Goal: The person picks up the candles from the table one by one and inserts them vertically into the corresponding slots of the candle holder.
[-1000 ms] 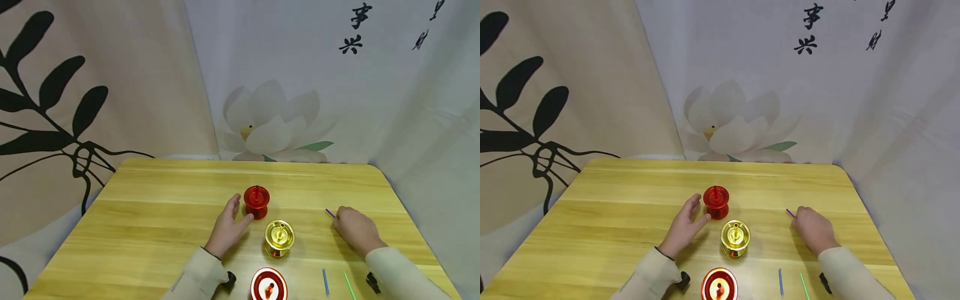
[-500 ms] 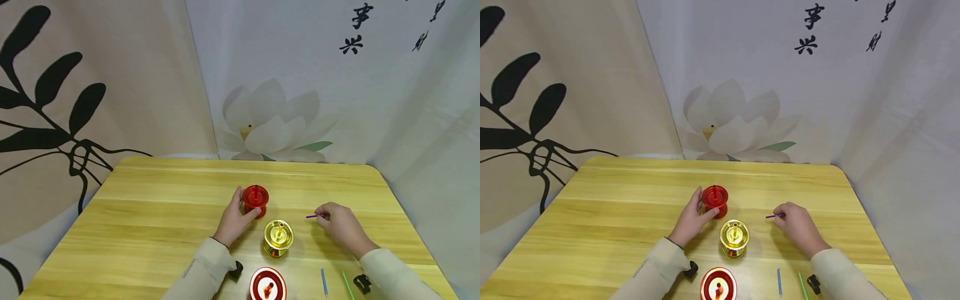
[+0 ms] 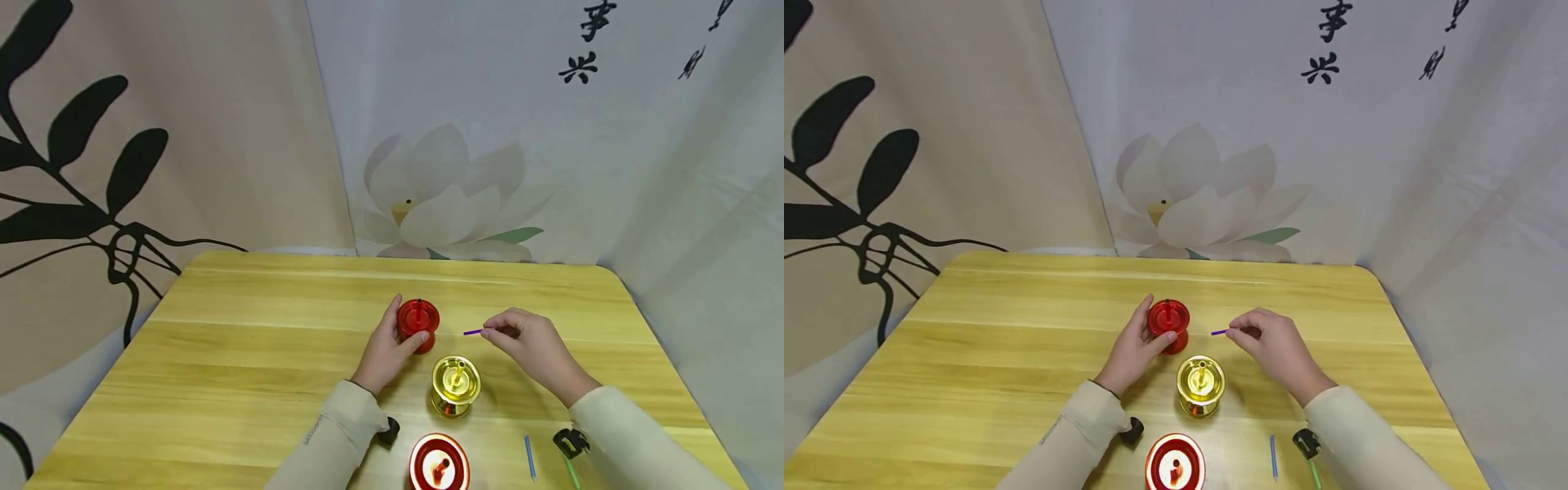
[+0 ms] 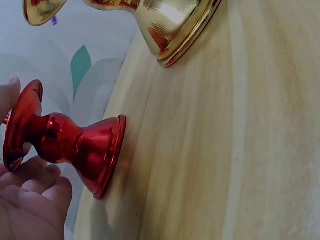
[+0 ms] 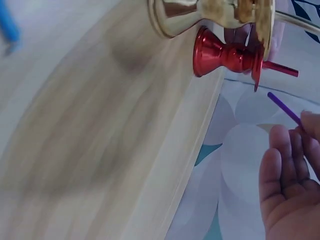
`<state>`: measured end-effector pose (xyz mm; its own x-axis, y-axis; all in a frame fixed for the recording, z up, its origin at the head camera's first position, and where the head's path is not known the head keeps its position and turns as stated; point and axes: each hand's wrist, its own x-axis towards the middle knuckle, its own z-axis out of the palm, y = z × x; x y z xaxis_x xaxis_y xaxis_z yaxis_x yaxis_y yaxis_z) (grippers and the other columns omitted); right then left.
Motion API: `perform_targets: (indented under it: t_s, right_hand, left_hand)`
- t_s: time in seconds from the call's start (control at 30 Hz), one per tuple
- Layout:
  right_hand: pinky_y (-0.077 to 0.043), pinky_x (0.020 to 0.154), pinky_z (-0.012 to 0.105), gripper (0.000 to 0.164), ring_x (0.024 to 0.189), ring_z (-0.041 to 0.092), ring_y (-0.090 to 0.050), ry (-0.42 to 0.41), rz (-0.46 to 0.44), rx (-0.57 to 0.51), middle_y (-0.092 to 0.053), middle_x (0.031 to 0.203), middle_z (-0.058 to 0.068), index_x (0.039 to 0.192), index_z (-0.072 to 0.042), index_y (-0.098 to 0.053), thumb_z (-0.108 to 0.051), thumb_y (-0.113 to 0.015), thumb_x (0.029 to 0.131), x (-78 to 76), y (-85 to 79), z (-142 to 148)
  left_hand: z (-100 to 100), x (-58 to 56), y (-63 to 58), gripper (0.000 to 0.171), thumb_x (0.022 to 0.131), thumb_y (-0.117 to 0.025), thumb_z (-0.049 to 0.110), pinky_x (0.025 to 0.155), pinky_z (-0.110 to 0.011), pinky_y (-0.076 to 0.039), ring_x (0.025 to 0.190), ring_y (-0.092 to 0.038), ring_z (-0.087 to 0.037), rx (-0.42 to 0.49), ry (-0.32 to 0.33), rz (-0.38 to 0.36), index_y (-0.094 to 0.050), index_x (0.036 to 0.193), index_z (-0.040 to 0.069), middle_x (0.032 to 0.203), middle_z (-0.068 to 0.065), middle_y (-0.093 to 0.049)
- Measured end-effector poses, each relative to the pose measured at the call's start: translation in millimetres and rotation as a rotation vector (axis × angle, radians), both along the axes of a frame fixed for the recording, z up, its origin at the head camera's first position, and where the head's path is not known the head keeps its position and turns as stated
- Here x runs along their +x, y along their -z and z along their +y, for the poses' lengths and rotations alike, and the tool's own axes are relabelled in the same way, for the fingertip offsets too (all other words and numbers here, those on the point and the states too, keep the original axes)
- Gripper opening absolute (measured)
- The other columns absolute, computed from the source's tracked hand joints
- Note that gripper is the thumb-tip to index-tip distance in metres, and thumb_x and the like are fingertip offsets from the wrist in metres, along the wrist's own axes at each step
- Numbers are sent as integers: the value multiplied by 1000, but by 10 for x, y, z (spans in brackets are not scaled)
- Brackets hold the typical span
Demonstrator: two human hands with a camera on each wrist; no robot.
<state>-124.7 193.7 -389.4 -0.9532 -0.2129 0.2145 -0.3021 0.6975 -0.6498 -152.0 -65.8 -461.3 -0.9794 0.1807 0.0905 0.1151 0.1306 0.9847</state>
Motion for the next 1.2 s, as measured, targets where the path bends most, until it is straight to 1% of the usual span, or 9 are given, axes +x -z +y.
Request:
perform_targets:
  t_s: [0.1, 0.2, 0.33, 0.43, 0.6, 0.73, 0.87, 1.03, 1.2]
  right_hand:
    - [-54, 65, 25, 5, 74, 8, -61, -6, 14, -7, -68, 85, -11, 90, -18, -75, -23, -76, 92, -45, -40, -90]
    - [-53, 63, 24, 6, 71, 8, -60, -14, 46, -5, -68, 83, -11, 88, -18, -75, -22, -77, 91, -88, -75, -181]
    - [-52, 62, 24, 6, 70, 7, -59, -41, 106, 14, -66, 82, -11, 86, -17, -75, -20, -77, 90, -152, -109, -279]
    - [-53, 62, 24, 6, 70, 6, -59, -59, 132, 33, -65, 82, -9, 85, -16, -74, -17, -77, 91, -200, -144, -341]
    - [-54, 64, 26, 5, 72, 7, -59, -76, 136, 60, -64, 83, -7, 87, -14, -74, -16, -76, 91, -287, -222, -442]
    - [-54, 66, 27, 7, 73, 8, -60, -76, 147, 74, -64, 84, -7, 88, -13, -74, -18, -75, 92, -337, -281, -522]
    - [-55, 67, 28, 8, 74, 10, -60, -78, 167, 73, -64, 84, -5, 88, -12, -73, -18, -74, 92, -363, -334, -592]
    - [-56, 68, 29, 7, 75, 10, -62, -78, 196, 66, -64, 85, -5, 88, -11, -73, -17, -74, 92, -380, -384, -659]
    - [-56, 68, 29, 8, 75, 11, -62, -84, 184, 70, -64, 85, -5, 88, -11, -73, -18, -74, 92, -395, -413, -732]
  left_hand:
    - [-9, 1, 6, 87, 94, -73, 19, 111, -44, -40, 137, -47, -32, -43, 0, 12, -19, 160, 4, 155, -20, -40]
    - [-8, 7, 20, 83, 95, -72, 20, 110, -45, -42, 135, -50, -34, -70, 2, 40, -22, 159, 1, 154, -21, -41]
    - [2, 22, 19, 80, 96, -70, 22, 108, -45, -44, 132, -52, -33, -109, 0, 64, -23, 158, 0, 151, -20, -45]
    - [12, 29, 7, 80, 97, -69, 25, 108, -43, -44, 133, -53, -30, -142, 8, 76, -23, 158, 1, 151, -19, -46]
    - [15, -2, 29, 80, 98, -67, 29, 109, -41, -44, 133, -53, -27, -163, 22, 102, -22, 159, 2, 150, -17, -48]
    - [4, -21, 43, 79, 98, -67, 28, 109, -40, -43, 132, -54, -25, -167, 22, 112, -22, 158, 2, 148, -16, -50]
    - [-11, -25, 47, 79, 99, -67, 27, 110, -41, -43, 132, -53, -27, -170, 24, 122, -22, 158, 0, 148, -17, -49]
    - [-24, -18, 54, 79, 99, -66, 30, 111, -41, -41, 134, -51, -27, -208, 22, 115, -22, 159, 3, 150, -17, -47]
    - [-42, -9, 67, 79, 99, -65, 31, 111, -42, -41, 133, -52, -27, -226, 18, 119, -22, 159, 4, 150, -17, -47]
